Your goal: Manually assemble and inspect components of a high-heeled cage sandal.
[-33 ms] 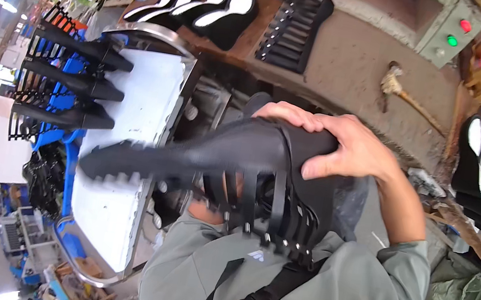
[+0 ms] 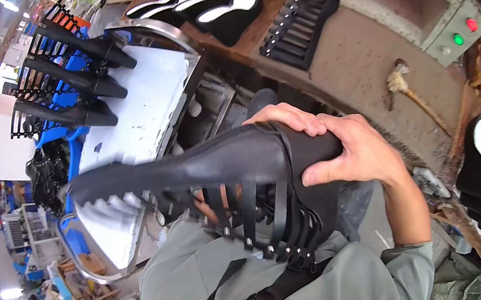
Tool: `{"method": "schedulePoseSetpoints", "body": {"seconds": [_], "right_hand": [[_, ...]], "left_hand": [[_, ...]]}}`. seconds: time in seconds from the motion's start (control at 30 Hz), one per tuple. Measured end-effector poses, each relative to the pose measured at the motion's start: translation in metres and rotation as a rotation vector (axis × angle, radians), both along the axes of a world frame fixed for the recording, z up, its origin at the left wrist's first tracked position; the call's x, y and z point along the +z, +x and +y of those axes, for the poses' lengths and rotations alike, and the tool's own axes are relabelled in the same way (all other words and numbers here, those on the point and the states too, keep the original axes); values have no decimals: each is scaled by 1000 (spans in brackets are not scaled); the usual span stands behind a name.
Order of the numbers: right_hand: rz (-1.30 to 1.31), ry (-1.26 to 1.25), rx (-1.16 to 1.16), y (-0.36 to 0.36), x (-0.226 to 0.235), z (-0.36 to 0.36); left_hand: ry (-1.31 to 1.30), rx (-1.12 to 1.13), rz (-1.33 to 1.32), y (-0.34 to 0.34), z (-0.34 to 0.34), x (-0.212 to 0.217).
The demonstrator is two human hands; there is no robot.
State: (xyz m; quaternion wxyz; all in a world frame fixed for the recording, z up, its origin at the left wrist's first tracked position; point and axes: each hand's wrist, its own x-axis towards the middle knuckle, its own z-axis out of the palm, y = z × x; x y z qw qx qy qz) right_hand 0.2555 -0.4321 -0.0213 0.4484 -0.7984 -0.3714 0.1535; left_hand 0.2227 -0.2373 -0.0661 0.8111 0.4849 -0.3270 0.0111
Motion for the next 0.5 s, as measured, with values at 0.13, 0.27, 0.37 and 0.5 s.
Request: {"method": "schedulePoseSetpoints", "body": {"seconds": [0.13,0.27,0.37,0.5], "right_hand": [[-76,28,75,4,4,12],[-115,50,166,5,14,15],[-121,21,189,6,13,16],[-115,4,90,3,5,13]], "left_hand": [[-104,75,-47,-15,3,11],[-383,37,-156,-13,-9,13],[-390,69,-182,-18,-3,23],[-289,56,-82,-11,0,17]]}}
